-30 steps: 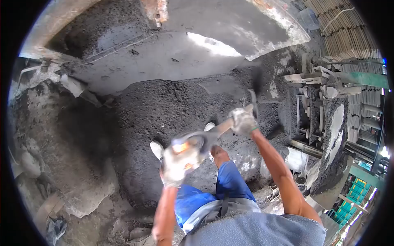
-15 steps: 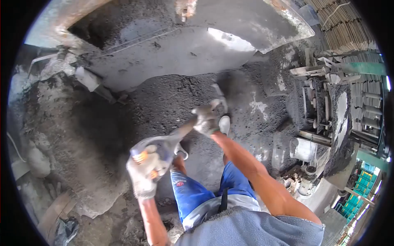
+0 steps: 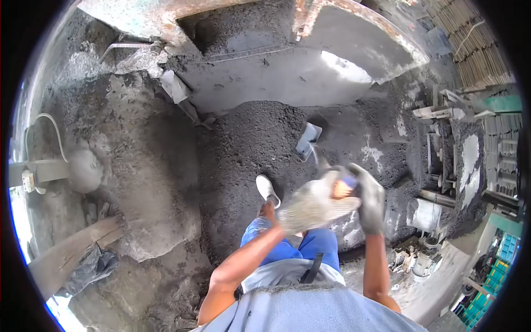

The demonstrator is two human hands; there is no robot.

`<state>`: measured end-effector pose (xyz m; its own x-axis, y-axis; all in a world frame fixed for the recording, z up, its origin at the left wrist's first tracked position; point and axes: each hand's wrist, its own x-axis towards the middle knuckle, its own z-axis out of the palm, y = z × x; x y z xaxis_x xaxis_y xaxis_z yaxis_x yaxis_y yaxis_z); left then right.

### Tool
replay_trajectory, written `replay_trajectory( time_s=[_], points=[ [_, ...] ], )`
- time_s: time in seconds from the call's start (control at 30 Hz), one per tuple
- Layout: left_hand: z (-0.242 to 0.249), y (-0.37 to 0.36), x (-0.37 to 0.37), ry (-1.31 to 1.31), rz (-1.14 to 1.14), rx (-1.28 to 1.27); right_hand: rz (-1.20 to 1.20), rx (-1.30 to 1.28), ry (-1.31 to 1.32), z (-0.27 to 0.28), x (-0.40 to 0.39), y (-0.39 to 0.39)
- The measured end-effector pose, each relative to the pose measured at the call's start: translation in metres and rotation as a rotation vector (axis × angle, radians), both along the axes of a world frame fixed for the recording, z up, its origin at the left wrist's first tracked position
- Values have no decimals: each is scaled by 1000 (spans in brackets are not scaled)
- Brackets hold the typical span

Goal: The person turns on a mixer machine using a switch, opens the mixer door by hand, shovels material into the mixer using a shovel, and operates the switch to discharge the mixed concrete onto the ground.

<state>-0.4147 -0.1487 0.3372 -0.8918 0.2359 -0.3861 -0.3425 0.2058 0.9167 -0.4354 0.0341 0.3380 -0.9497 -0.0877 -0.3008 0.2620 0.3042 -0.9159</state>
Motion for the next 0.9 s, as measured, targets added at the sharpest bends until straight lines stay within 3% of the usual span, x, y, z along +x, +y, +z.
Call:
replay_trajectory(
  time_s=[0.03,0.07,0.1,0.17,0.2,0.3,0.37,0.47,0.57,0.63,0.7,0.77,0.83,0.87,0.9],
  points=[
    [11,20,-6,-69,-120,-19,29,87,94,28,13,15],
    [11,42,-3,-2,-148,-9,-71,66,15,29,26,37],
    [9,63,3,63,-182,5,-101,-114,217,26,42,52],
    [-26,100,30,478,-25,92,-188,129,97,33,61,77],
    [-49,115,46,682,55,144,-337,81,81,15,74,93],
    [-110,144,101,60,305,334,-700,-179,-100,3,119,139],
    [-164,145,106,-375,314,426,-838,-179,-75,-23,160,156],
    [-311,164,109,-893,281,667,-996,-215,-192,-21,199,147],
    [-374,214,98,-1043,556,669,-1011,-104,-243,-51,272,153],
    [-445,238,100,-1074,671,686,-971,-24,-297,-56,314,162],
    [-488,256,125,-1185,685,694,-1212,-30,-477,-41,322,168],
    [-507,281,160,-1387,597,705,-1388,191,-451,-61,366,192],
    [-516,313,222,-1452,734,692,-1478,476,-481,-84,459,222],
    [-508,319,241,-1481,696,639,-1537,438,-514,-85,500,241],
    [-502,323,256,-1511,656,586,-1613,422,-511,-87,492,235]
  ],
)
